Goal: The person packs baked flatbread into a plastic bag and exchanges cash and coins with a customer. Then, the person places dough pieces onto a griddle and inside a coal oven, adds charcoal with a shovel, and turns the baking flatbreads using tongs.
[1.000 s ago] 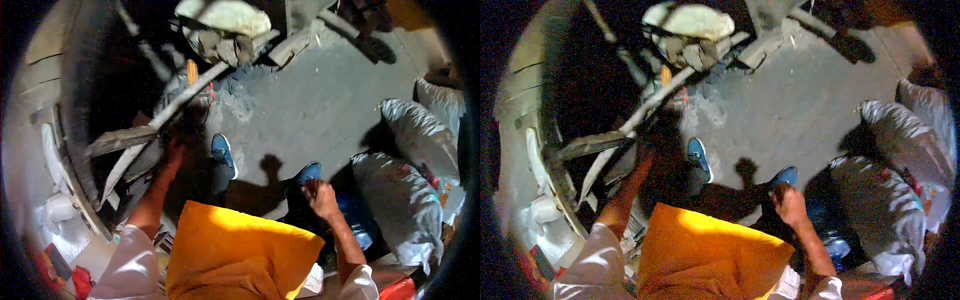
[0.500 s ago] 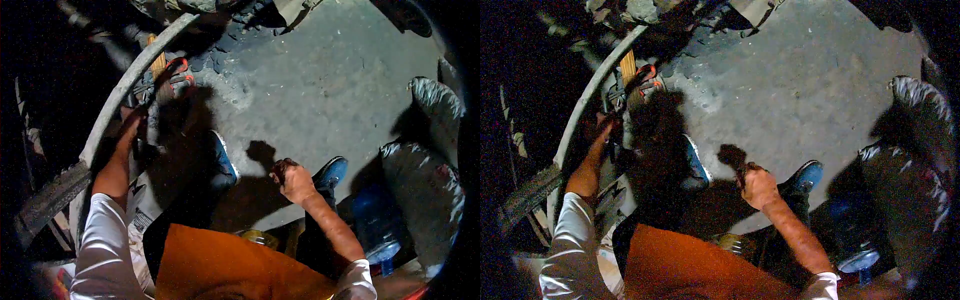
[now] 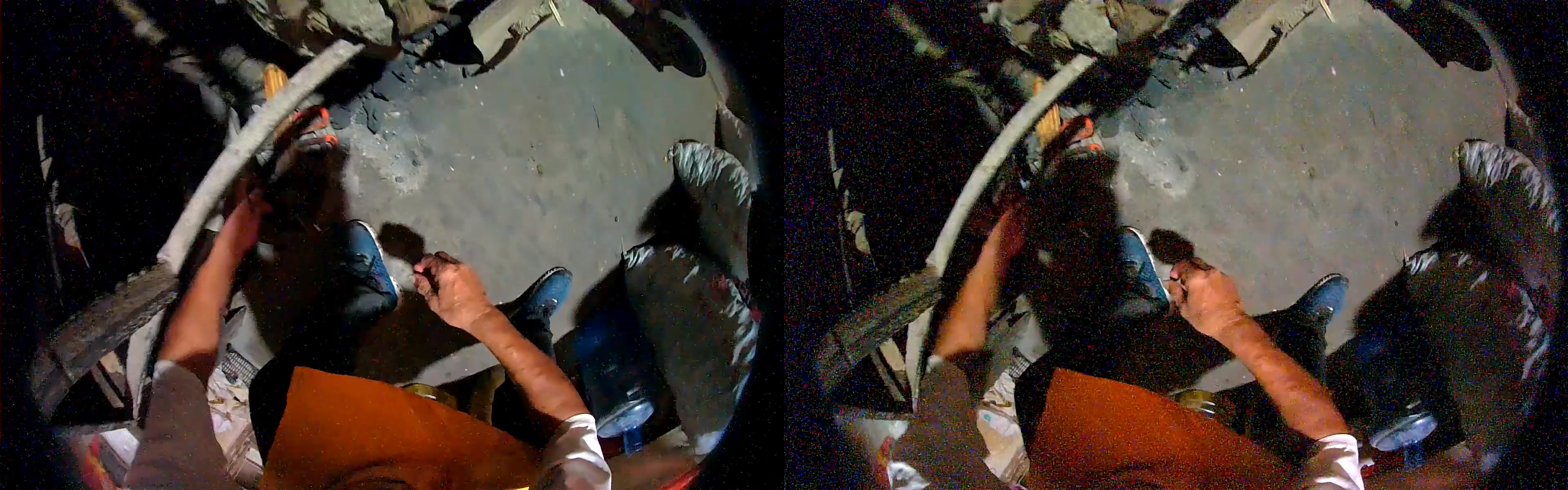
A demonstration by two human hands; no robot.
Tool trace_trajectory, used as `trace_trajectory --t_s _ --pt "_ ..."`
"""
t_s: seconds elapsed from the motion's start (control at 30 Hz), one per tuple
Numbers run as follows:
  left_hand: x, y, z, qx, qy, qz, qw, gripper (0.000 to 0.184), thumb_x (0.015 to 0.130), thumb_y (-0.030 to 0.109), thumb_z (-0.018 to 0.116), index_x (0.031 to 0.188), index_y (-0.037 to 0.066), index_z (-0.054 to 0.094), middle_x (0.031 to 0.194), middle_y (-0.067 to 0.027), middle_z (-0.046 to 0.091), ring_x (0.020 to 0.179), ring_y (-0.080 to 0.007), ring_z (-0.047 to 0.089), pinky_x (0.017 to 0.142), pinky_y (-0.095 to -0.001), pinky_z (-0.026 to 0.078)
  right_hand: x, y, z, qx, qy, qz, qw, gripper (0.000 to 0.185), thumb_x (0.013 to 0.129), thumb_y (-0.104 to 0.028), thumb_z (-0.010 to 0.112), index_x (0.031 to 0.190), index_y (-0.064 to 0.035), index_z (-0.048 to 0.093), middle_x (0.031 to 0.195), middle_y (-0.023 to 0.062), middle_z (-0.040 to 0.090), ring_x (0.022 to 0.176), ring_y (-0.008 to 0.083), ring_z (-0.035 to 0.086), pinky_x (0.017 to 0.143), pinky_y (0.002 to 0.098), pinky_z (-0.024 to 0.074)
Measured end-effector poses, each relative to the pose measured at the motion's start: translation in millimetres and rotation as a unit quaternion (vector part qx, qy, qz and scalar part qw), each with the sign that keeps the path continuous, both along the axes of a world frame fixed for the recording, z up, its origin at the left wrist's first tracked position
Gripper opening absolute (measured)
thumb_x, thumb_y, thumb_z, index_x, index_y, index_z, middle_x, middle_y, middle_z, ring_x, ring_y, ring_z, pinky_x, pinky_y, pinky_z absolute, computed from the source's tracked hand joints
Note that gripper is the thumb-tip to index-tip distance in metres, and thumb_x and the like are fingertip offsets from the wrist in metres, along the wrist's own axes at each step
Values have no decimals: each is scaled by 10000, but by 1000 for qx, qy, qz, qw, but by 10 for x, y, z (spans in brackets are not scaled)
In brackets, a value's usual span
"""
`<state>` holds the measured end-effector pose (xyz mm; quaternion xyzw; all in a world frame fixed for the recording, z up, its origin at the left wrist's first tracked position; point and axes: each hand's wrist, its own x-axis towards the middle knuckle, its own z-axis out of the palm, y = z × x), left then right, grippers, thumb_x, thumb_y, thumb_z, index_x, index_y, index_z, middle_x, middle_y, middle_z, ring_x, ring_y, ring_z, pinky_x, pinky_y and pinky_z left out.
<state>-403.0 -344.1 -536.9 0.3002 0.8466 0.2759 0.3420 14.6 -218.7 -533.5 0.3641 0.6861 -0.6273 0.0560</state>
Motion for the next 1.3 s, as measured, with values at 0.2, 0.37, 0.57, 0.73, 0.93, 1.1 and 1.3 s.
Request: trace_trajectory --t_s 0.2,0.37,0.57,0.73,0.93,1.1,1.3 --pt "2245 -242 626 -109 43 147 982 436 924 366 550 1198 30 495 990 -100 550 880 -242 545 768 -384 445 -301 -31 453 -164 48 -82 982 517 932 -287 601 1358 -47 434 1118 200 595 1012 311 603 897 363 467" --pt "3444 -172 587 -276 45 -79 957 575 899 251 618 1364 1 388 1294 -181 496 1153 -304 509 971 -420 395 -229 -94 513 -242 -15 -132 961 583 914 -148 558 1428 -19 314 1232 269 564 1124 375 575 880 418 494" --pt "3165 -52 1400 -185 -221 -179 941 515 865 274 684 1292 57 491 1016 -147 636 881 -249 631 768 -375 496 378 -113 -943 -88 -93 -221 967 488 904 -50 527 1372 16 407 1171 170 616 991 230 590 919 327 465" --pt "2381 -143 2168 -345 63 -342 872 558 840 310 672 1312 77 486 1094 -186 606 1019 -348 563 920 -466 412 240 96 -1125 -239 -64 -266 932 511 908 -141 564 1362 40 419 1210 208 596 1100 256 547 969 326 414" --pt "2170 -477 2570 -282 183 -374 864 653 823 417 652 1320 48 444 1237 -184 514 1129 -361 455 964 -513 335 -104 87 -1225 -158 -73 -289 941 539 912 -221 610 1351 41 438 1245 218 569 1124 268 545 989 336 398" --pt "1900 -1049 2340 -387 82 -233 889 684 807 472 647 1305 50 445 1295 -193 475 1160 -355 448 961 -517 337 -1063 738 -1494 -113 -7 -304 946 497 875 -218 648 1254 82 532 1191 245 604 1122 298 567 978 359 414" --pt "1846 -272 2332 -241 158 -284 914 663 791 415 662 1306 57 448 1287 -198 482 1143 -357 469 952 -497 354 -1561 998 -2064 -135 13 -268 954 496 767 -127 696 1222 28 575 1038 184 685 959 261 645 867 336 484"
